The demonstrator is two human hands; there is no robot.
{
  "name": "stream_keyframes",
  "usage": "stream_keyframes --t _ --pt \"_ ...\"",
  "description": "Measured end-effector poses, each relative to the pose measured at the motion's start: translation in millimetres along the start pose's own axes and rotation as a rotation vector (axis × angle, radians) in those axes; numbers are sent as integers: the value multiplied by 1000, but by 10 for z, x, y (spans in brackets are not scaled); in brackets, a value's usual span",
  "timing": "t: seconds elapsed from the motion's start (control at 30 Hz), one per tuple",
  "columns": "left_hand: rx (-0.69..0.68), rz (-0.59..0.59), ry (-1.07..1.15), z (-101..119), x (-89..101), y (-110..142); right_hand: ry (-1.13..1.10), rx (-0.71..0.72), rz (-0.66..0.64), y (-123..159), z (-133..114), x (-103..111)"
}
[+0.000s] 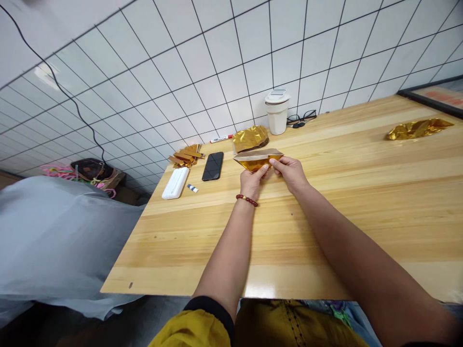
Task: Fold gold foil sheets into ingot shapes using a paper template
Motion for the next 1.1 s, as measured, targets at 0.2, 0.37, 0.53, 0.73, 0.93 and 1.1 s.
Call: stream_keyframes --t 0.2,0.37,0.53,0.73,0.93,1.1 --pt "1 -24 -23 10 -25 43 -100 -75 100 -55 59 111" --pt "-28 -44 -29 16 -46 48 -131 -76 91 -53 26 93" --pt "-38 -56 -34 -2 -34 17 -88 -93 38 -19 50 33" --pt "-43 -62 -57 -12 -42 25 -47 -66 54 -37 66 39" --pt "-32 -56 -33 -14 -46 26 -38 -50 -25 5 26 -49" --pt "-6 -49 -34 -37 -43 25 14 -96 -43 30 88 -74"
Point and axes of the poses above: each hand's wrist, its own y-axis away from the middle knuckle, its own x-axis out of the back of the hand, z = x × y, the point moved 10 cm from there along -y, towards the middle knuckle, and after that the axes turned 14 degrees about z, right-handed, at the moved point
